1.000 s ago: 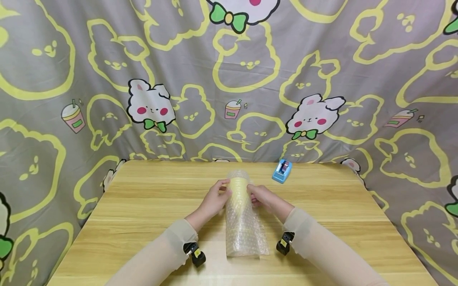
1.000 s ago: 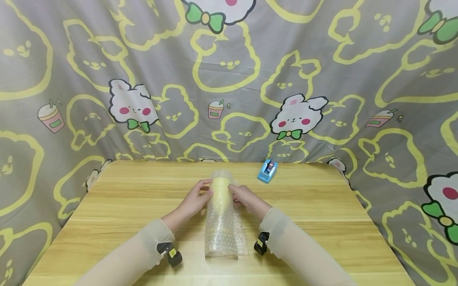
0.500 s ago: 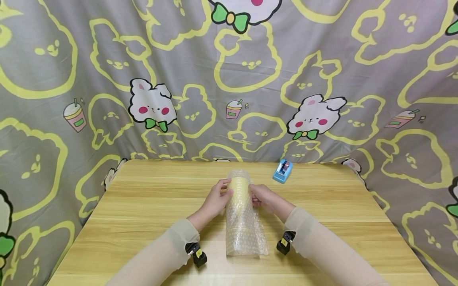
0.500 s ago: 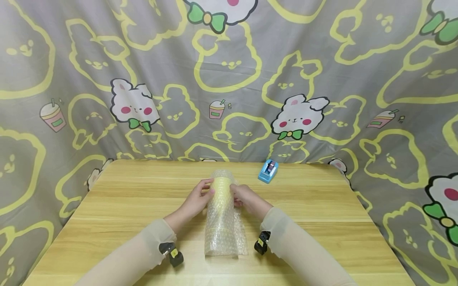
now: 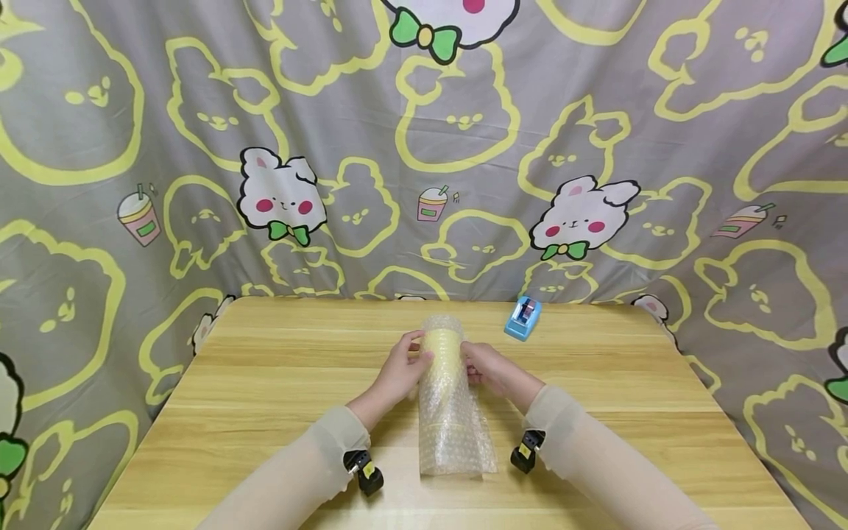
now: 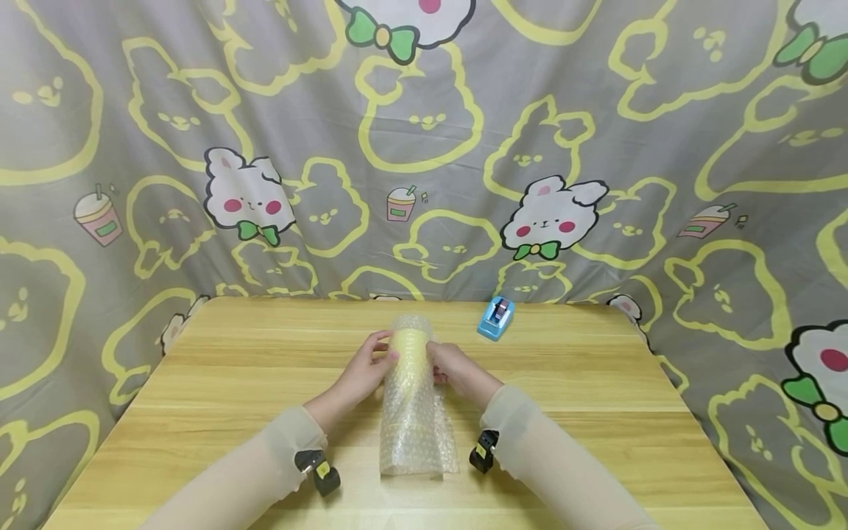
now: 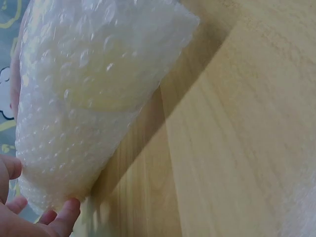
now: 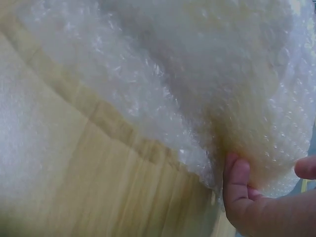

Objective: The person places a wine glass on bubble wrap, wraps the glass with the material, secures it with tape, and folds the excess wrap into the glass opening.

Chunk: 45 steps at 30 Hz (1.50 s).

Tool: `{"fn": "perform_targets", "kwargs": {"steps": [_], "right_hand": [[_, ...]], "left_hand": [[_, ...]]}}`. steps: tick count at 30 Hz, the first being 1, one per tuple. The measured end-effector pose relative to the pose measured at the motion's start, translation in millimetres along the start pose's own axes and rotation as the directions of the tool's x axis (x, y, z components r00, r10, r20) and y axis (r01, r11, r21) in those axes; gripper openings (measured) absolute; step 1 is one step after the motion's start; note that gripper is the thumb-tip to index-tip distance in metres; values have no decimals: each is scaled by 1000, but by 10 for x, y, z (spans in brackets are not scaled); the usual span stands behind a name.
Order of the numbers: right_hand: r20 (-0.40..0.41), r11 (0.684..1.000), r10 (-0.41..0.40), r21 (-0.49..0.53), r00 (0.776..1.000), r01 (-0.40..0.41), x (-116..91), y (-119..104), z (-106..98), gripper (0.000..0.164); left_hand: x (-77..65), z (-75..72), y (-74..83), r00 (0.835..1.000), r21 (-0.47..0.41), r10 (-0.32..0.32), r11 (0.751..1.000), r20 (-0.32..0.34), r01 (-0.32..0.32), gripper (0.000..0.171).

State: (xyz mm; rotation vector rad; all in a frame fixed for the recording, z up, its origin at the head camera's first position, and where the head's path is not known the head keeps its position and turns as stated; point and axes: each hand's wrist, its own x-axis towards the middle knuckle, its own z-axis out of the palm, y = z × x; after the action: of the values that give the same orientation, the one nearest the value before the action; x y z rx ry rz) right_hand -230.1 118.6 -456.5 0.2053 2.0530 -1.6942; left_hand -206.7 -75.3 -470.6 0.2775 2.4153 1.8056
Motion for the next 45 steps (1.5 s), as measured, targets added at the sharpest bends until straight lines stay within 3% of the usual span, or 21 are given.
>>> {"fn": "perform_targets", "kwargs": {"steps": [8,16,19,24,26,34,45], "right_hand": [[-3,999,-16,37,1000,17,13,22,3,6],[-4,996,-51,78,999,52,-9,18,-38,4],[16,994,-70,90,997,69,-24,17,-46,9],[22,994,-81,81,996,79,-53,21,-42,4],[24,994,-85,77,996,83,-78,8,-41,7],[105,992,-126,36,987,123,-117,-16,-81,48],[77,996,-89,21,993,88,-105,0,-85,38]], "left_hand": [[3,-4,20,999,-56,-31,998,-23,30,55],[7,15,15,996,-47,-81,996,-36,79,55],[17,21,14,996,-48,-80,996,-37,78,56],[20,28,13,996,-55,-86,995,-35,84,56],[20,31,13,996,-57,-88,995,-35,86,57],[21,42,12,995,-58,-93,994,-26,92,57],[5,60,55,994,-114,-108,988,-14,105,58]]}}
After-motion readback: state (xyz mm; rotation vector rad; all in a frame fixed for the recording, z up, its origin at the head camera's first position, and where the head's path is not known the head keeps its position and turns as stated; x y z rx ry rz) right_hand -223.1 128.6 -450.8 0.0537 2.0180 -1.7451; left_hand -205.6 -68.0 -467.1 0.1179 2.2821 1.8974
